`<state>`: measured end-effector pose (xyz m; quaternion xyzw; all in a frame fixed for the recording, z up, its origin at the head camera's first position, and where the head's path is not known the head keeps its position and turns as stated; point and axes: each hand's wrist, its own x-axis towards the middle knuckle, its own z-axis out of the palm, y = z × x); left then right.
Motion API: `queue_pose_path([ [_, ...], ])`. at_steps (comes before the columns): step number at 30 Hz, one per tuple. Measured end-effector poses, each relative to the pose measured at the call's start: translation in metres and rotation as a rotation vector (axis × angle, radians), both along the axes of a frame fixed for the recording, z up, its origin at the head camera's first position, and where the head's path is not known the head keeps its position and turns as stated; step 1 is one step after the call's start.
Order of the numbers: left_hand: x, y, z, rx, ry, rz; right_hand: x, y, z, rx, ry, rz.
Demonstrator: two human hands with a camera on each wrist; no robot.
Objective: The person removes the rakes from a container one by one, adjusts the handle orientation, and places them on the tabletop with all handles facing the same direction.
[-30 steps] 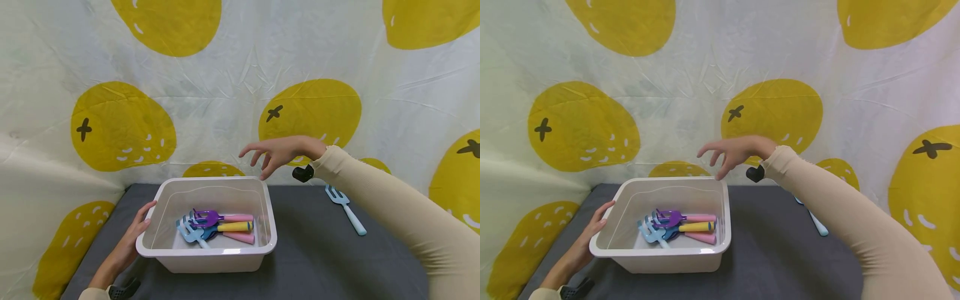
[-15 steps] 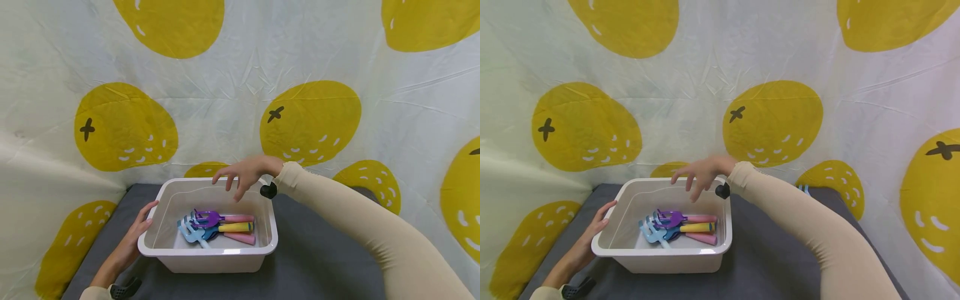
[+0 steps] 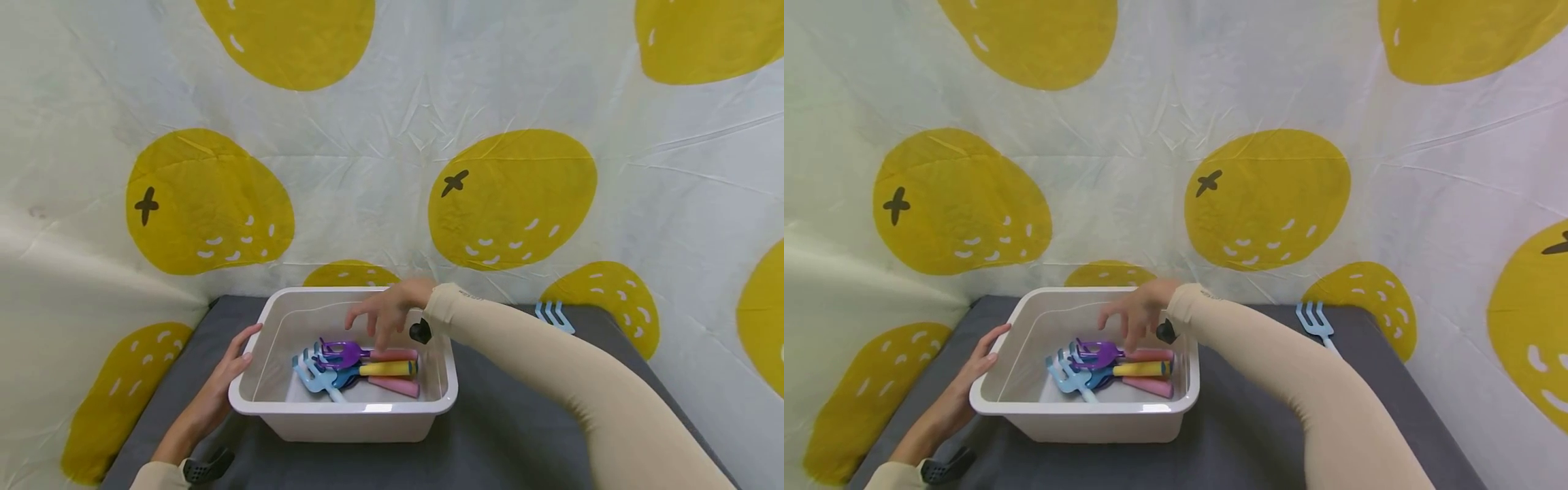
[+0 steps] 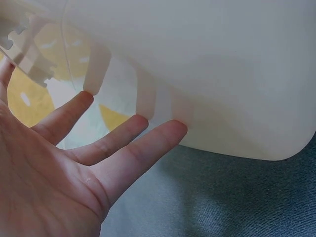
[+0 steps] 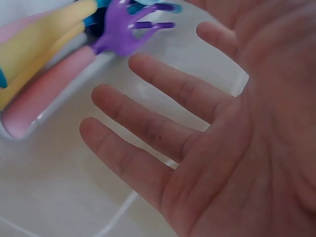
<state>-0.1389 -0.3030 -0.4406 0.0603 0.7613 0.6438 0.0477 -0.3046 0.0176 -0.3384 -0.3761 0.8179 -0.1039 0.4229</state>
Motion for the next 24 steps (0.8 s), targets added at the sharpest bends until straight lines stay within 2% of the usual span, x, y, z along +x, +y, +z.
queue_pose_path([
  [8,-0.001,-0.004,-0.001,0.011,0.004,-0.017,-0.003,-0.005,-0.022,0.045,-0.028,-0.057],
  [16,-0.001,-0.006,-0.005,0.02,0.009,-0.031,-0.004,-0.006,-0.05,0.086,0.069,-0.11],
  [20,-0.002,-0.007,-0.007,0.028,0.016,-0.044,-0.01,-0.006,-0.062,0.139,0.106,-0.089],
  [24,-0.003,-0.008,-0.008,0.025,0.018,-0.037,-0.016,-0.006,-0.07,0.171,0.08,-0.075],
])
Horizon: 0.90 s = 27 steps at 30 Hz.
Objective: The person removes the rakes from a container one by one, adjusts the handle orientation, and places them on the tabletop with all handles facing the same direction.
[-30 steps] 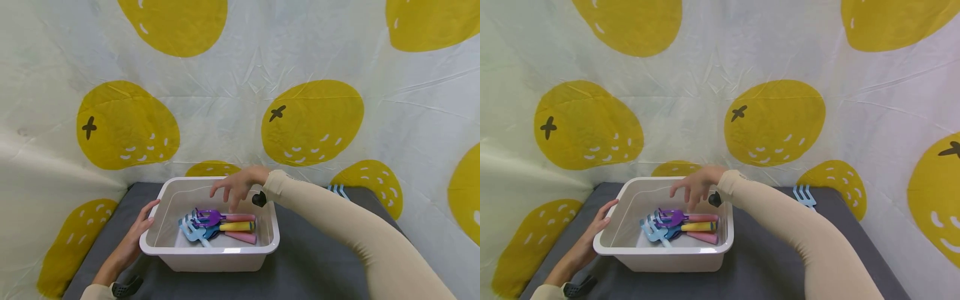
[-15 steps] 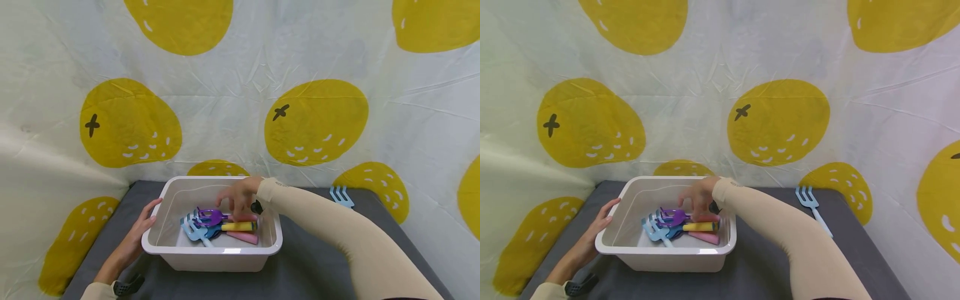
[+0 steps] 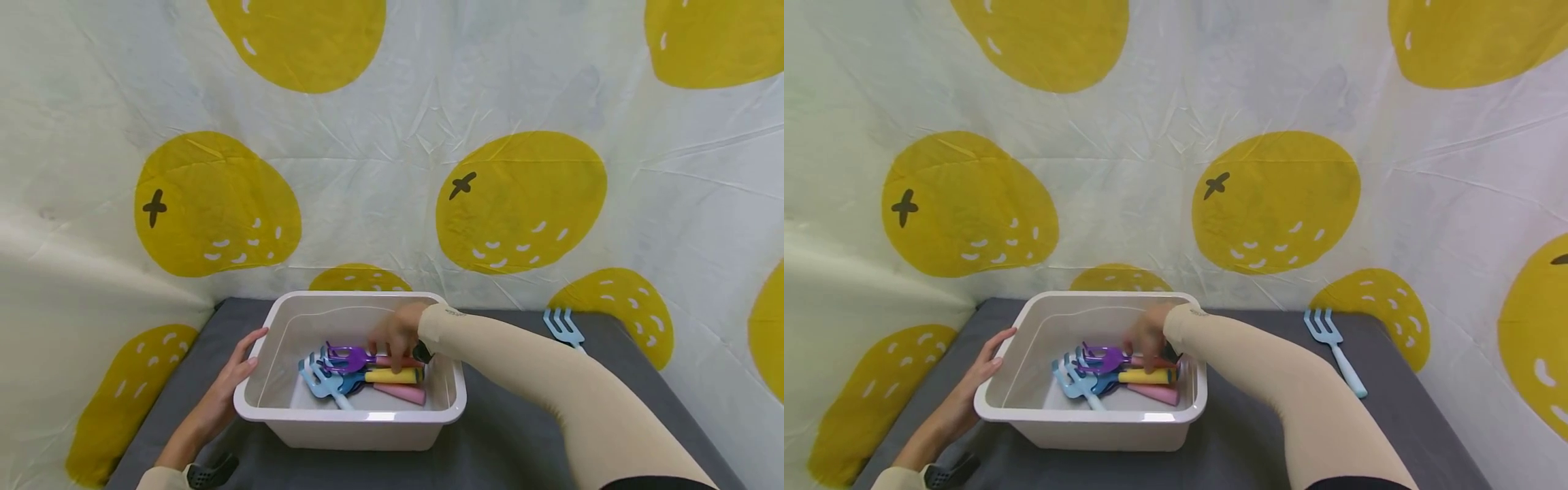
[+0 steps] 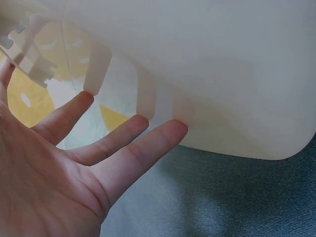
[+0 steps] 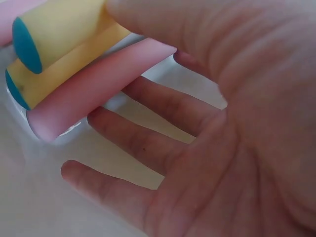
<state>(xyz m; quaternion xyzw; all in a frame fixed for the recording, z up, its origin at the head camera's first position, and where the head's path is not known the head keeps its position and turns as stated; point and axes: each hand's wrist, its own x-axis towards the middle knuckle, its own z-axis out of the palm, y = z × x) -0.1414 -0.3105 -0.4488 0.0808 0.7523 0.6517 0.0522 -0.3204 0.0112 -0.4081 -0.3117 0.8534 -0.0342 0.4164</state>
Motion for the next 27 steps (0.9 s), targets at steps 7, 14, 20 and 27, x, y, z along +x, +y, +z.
queue_pose_path([
  [7,0.001,0.001,0.001,0.007,-0.005,0.0,-0.002,0.0,-0.001,0.013,-0.025,0.002],
  [14,0.001,0.003,0.002,-0.002,-0.014,0.02,0.002,0.0,0.004,0.032,-0.06,0.043],
  [20,0.001,0.005,0.003,-0.006,-0.008,0.026,0.004,0.003,0.011,0.013,-0.012,0.079],
  [27,0.001,0.006,0.003,-0.014,-0.002,0.037,-0.002,0.002,0.009,-0.008,-0.026,0.089],
])
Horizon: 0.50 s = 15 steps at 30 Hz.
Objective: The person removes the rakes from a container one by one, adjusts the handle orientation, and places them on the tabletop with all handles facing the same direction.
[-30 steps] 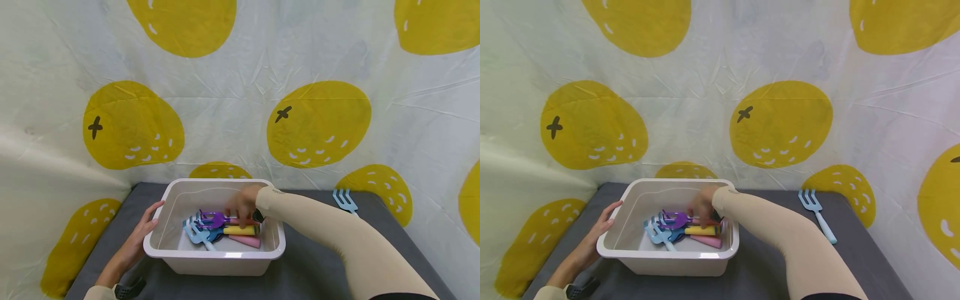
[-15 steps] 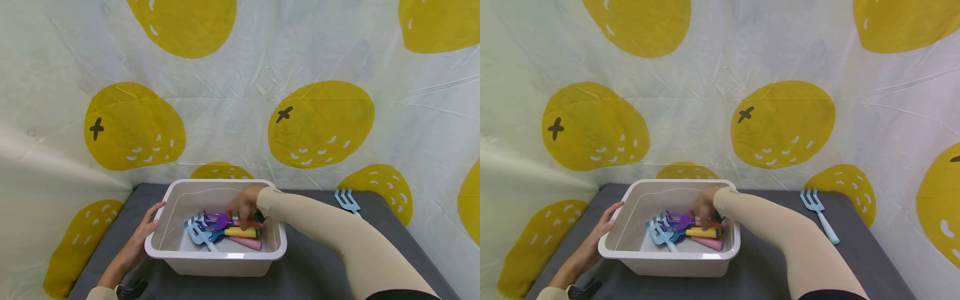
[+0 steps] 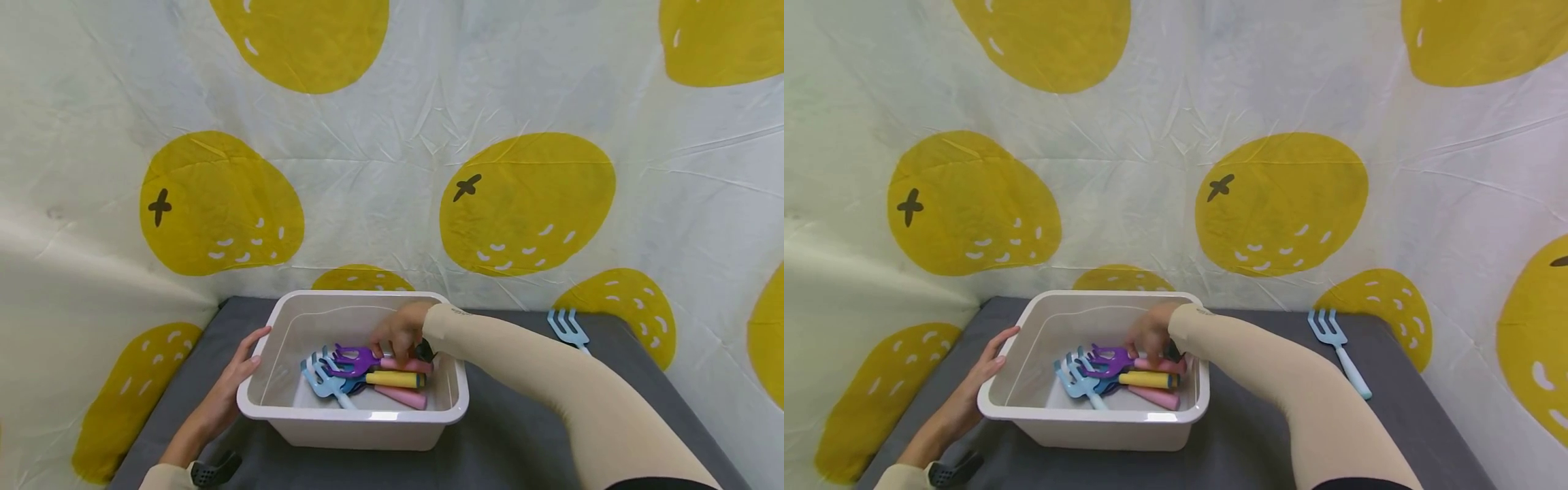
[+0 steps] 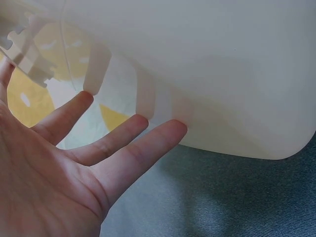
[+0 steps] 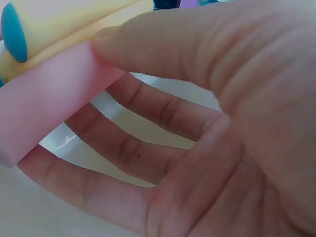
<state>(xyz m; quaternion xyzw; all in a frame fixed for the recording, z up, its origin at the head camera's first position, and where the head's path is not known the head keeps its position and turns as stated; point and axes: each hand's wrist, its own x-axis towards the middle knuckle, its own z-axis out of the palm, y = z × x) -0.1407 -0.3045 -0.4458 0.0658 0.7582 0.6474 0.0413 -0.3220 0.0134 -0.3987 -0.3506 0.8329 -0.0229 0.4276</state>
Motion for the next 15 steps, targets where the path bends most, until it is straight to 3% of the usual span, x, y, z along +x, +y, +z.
queue_pose_path([
  [10,0.0,0.0,0.002,-0.003,-0.018,0.001,-0.001,0.001,0.003,-0.051,-0.031,-0.032],
  [15,0.001,0.001,0.002,0.008,-0.025,0.007,0.004,0.003,0.023,-0.101,0.022,0.06],
])
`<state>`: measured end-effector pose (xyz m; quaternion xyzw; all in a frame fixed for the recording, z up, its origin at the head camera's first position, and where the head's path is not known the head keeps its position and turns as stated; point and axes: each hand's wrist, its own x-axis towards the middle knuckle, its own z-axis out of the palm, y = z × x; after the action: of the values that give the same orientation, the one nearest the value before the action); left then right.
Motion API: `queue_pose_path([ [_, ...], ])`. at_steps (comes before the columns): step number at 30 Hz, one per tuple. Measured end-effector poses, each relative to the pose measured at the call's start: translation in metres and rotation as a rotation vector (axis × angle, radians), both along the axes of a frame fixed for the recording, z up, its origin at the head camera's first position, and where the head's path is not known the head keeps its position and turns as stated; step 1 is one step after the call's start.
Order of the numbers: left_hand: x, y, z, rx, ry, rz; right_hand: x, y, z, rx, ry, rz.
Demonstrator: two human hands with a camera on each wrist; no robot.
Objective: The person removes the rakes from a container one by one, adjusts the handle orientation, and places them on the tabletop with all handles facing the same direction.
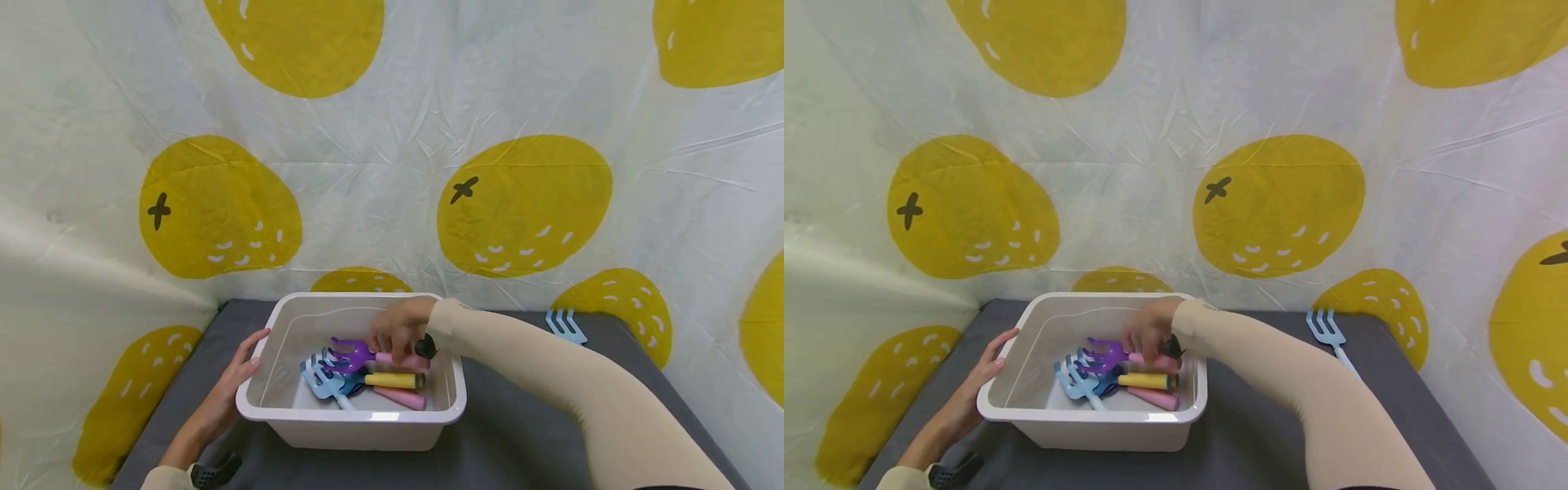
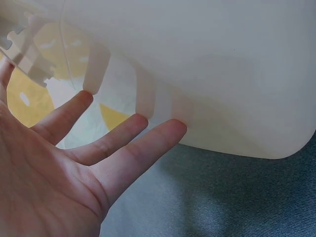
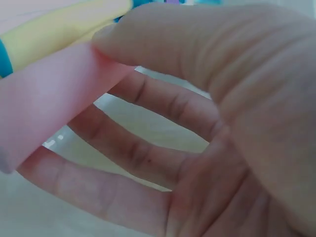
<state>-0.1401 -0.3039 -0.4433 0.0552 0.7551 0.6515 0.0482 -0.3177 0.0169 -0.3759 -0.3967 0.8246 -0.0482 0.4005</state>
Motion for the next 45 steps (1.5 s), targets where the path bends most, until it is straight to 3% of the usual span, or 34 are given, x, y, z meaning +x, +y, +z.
queue_pose_path([
  [2,-0.001,0.0,0.0,0.004,-0.008,0.003,0.003,0.001,0.013,-0.013,0.031,0.028],
  [8,-0.002,-0.003,-0.002,0.012,-0.011,-0.005,0.012,0.012,0.051,-0.068,0.023,-0.034],
  [15,-0.003,-0.005,-0.001,0.003,-0.009,-0.013,0.018,0.032,0.09,-0.148,0.096,-0.056],
  [21,-0.004,-0.004,-0.001,0.006,-0.017,-0.006,0.021,0.052,0.115,-0.187,0.093,-0.067],
  [25,-0.004,-0.004,-0.001,-0.001,-0.019,-0.008,0.022,0.069,0.128,-0.232,0.082,-0.129],
  [35,-0.003,-0.003,-0.001,-0.01,-0.011,-0.007,0.016,0.118,0.136,-0.339,0.082,-0.263],
  [45,0.0,-0.005,-0.001,-0.006,-0.019,0.009,0.01,0.172,0.121,-0.402,0.106,-0.38],
])
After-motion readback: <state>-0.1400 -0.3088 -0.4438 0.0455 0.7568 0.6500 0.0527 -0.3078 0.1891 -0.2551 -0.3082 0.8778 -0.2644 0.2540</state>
